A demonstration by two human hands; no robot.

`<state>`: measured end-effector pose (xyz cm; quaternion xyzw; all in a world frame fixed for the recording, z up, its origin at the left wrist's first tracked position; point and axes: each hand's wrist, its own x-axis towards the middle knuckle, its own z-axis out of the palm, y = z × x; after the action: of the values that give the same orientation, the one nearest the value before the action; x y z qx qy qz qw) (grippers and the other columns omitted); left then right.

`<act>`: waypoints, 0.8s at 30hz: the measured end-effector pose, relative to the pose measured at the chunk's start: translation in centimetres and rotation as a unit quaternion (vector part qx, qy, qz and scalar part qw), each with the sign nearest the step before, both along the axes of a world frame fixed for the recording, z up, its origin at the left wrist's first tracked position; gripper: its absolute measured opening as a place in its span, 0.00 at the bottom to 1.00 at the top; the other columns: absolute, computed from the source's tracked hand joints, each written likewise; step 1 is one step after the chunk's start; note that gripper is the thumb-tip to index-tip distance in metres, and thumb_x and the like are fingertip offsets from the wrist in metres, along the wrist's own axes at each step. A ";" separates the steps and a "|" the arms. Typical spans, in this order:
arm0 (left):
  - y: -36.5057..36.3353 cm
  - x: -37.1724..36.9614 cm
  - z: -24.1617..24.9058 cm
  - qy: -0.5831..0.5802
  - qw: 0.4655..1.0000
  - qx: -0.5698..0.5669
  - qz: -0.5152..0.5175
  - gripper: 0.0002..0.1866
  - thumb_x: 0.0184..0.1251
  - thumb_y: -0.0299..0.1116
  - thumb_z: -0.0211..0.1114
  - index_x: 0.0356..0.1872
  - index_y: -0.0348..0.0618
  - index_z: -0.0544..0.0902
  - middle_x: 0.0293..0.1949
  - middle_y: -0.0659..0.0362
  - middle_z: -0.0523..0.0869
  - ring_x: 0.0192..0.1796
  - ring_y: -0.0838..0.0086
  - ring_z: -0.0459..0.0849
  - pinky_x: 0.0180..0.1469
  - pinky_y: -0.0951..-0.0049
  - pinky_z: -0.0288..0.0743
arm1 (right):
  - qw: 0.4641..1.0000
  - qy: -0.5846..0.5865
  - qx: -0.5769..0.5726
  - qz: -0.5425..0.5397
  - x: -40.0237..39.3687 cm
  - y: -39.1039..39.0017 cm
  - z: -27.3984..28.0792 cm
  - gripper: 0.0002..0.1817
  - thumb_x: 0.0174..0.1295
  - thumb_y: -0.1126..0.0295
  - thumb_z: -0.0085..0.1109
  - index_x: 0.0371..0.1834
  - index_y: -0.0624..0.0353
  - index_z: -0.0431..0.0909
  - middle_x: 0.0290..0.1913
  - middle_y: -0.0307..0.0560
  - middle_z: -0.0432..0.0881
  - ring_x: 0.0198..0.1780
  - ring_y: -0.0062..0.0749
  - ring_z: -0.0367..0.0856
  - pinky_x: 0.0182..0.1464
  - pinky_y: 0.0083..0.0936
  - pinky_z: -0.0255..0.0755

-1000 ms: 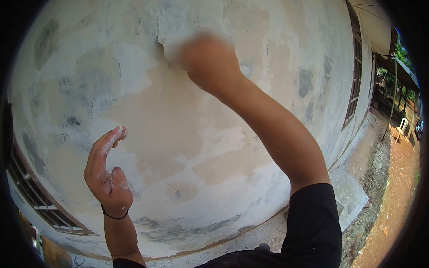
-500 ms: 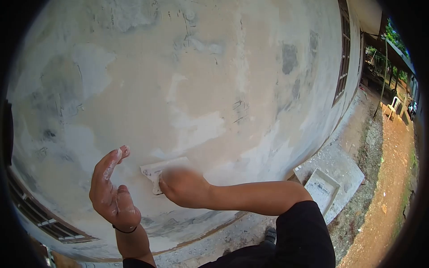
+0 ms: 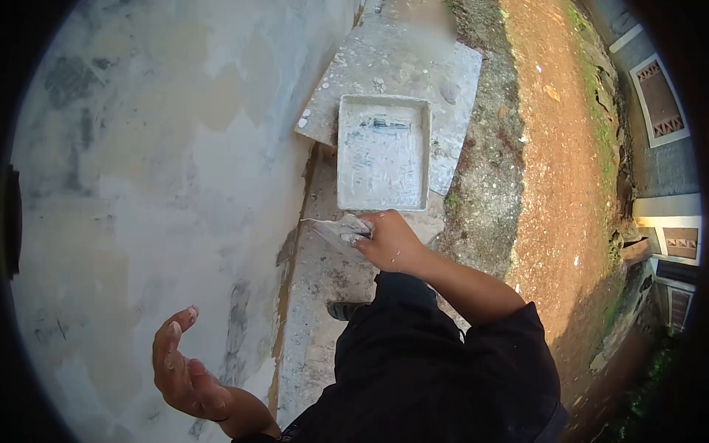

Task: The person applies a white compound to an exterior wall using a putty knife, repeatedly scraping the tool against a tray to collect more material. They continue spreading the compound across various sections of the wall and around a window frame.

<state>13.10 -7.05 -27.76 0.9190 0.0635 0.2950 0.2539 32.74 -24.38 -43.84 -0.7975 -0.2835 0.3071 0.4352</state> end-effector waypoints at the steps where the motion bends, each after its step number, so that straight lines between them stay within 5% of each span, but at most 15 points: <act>1: -0.3 4.1 -2.7 0.068 0.996 -0.054 0.012 0.24 0.52 0.27 0.44 0.50 0.24 0.73 0.41 0.39 0.80 0.43 0.52 0.82 0.47 0.57 0.77 | 0.998 -0.016 -0.032 -0.053 3.1 -2.1 -2.3 0.13 0.44 0.76 0.57 0.37 0.63 0.80 0.29 0.62 0.79 0.34 0.54 0.79 0.38 0.37 0.73; 5: -1.2 18.1 -17.3 0.109 0.976 -0.175 -0.066 0.16 0.52 0.23 0.53 0.44 0.31 0.78 0.39 0.45 0.83 0.40 0.57 0.82 0.45 0.67 0.75 | 0.977 -0.144 -0.137 -0.075 13.8 -6.2 -11.7 0.12 0.45 0.77 0.57 0.36 0.63 0.80 0.32 0.57 0.81 0.37 0.51 0.79 0.39 0.37 0.74; 7: -2.1 22.4 -23.6 0.142 0.964 -0.209 -0.086 0.17 0.54 0.23 0.51 0.45 0.29 0.77 0.40 0.44 0.83 0.42 0.58 0.83 0.48 0.67 0.75 | 0.930 -0.326 -0.164 0.041 17.8 -5.9 -16.6 0.14 0.44 0.77 0.57 0.37 0.63 0.79 0.36 0.52 0.81 0.40 0.47 0.79 0.39 0.36 0.74; 9: -3.2 25.6 -28.8 0.162 0.952 -0.238 -0.106 0.17 0.57 0.23 0.49 0.47 0.28 0.76 0.41 0.44 0.83 0.45 0.59 0.83 0.51 0.66 0.74 | 0.914 -0.372 -0.154 0.046 21.0 -4.2 -21.6 0.14 0.44 0.76 0.56 0.37 0.63 0.78 0.35 0.51 0.80 0.40 0.45 0.79 0.38 0.35 0.75; 11: -4.1 27.7 -32.9 0.169 0.935 -0.298 -0.088 0.18 0.50 0.20 0.52 0.45 0.31 0.78 0.42 0.47 0.83 0.43 0.58 0.82 0.46 0.68 0.74 | 0.896 -0.420 -0.137 0.050 23.4 -2.2 -25.6 0.13 0.44 0.75 0.55 0.36 0.63 0.78 0.34 0.50 0.80 0.40 0.44 0.79 0.38 0.34 0.75; 16: -4.4 29.6 -38.6 0.217 0.931 -0.289 -0.060 0.17 0.51 0.21 0.52 0.44 0.30 0.78 0.41 0.47 0.83 0.43 0.58 0.82 0.47 0.67 0.75 | 0.873 -0.474 -0.102 0.046 27.7 0.7 -30.2 0.14 0.45 0.72 0.54 0.36 0.66 0.77 0.33 0.52 0.79 0.39 0.45 0.79 0.39 0.34 0.76; 24: -3.3 31.0 -39.8 0.243 0.925 -0.292 -0.015 0.16 0.56 0.24 0.52 0.45 0.29 0.77 0.41 0.45 0.83 0.44 0.57 0.82 0.48 0.67 0.75 | 0.888 -0.431 -0.137 0.084 29.8 2.3 -31.4 0.15 0.46 0.71 0.53 0.37 0.67 0.78 0.35 0.56 0.80 0.41 0.47 0.80 0.42 0.36 0.76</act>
<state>44.11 -10.36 -67.56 0.8486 0.1927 0.0268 0.4919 62.58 -22.04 -75.27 -0.8764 -0.4639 0.0045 0.1291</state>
